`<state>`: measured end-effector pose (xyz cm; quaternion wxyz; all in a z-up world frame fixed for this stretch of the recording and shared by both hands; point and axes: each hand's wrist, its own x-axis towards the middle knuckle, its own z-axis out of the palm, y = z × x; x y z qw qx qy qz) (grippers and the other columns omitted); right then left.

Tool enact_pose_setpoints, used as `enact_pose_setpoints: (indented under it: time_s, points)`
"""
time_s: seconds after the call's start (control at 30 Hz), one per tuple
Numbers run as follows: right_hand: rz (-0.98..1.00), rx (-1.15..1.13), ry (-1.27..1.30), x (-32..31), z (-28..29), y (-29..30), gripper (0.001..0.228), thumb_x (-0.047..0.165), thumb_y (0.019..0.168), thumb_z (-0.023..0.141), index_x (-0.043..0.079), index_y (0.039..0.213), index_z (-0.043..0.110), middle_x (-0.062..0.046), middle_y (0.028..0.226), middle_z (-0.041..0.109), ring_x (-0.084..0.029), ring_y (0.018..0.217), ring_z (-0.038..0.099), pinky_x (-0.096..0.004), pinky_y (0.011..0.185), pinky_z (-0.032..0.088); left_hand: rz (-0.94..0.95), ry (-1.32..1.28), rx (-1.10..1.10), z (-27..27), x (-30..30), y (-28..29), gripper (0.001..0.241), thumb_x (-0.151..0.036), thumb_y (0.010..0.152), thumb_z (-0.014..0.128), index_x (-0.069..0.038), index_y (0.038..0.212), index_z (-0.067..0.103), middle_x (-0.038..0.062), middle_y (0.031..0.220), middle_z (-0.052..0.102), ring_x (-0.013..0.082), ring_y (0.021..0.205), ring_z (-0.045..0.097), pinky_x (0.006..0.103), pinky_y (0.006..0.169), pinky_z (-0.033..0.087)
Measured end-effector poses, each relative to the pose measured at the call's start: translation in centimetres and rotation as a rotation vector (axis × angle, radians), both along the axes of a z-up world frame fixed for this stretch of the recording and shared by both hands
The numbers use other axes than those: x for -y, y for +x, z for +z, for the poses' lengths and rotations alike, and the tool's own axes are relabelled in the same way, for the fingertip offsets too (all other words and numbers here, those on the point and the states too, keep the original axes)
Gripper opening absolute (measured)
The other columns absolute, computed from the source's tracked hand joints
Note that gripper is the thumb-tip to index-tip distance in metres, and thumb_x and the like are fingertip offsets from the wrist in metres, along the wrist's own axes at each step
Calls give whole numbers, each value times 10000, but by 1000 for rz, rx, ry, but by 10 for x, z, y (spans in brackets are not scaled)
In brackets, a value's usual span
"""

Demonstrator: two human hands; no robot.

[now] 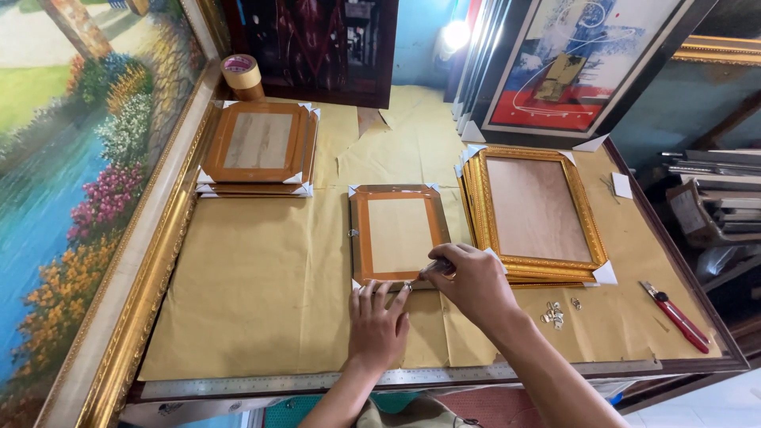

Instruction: Assembling picture frames by securing the backings with a manual tool

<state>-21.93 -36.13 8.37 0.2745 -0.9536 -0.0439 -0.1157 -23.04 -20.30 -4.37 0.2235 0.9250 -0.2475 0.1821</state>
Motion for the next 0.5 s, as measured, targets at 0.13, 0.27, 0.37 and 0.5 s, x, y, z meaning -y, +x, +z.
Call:
enact_pose_setpoints:
  time_s: [0.13, 0.27, 0.37, 0.5]
  points:
    - [-61, -34, -81, 0, 1, 3, 308, 341, 612, 791, 147, 797, 638, 4, 717, 666, -128, 601, 621, -282, 510, 504, 1, 3, 17, 0, 0, 0, 358, -243, 773, 566, -184, 1126, 558, 110, 1133, 496, 340, 1109, 395, 544, 966, 263]
    - [-195, -283, -193, -8, 15, 4, 359, 500, 722, 643, 144, 746, 605, -37, 646, 632, -193, 602, 599, -332, 519, 465, 11, 4, 22, 1, 0, 0, 347, -244, 777, 550, -186, 1118, 563, 109, 1139, 500, 332, 1116, 396, 542, 969, 257]
    - [-218, -357, -235, -9, 19, 5, 373, 527, 777, 569, 160, 770, 629, -52, 614, 639, -207, 607, 624, -343, 517, 488, 4, 4, 11, 0, 0, 0, 351, -242, 776, 550, -185, 1122, 560, 109, 1147, 497, 333, 1121, 391, 546, 978, 247]
    - [-203, -339, -223, -8, 20, 6, 350, 500, 785, 576, 156, 794, 640, -48, 651, 649, -196, 598, 625, -334, 510, 493, 0, 17, 60, -1, 0, 1, 362, -233, 759, 567, -188, 1118, 550, 110, 1142, 493, 340, 1115, 398, 546, 963, 266]
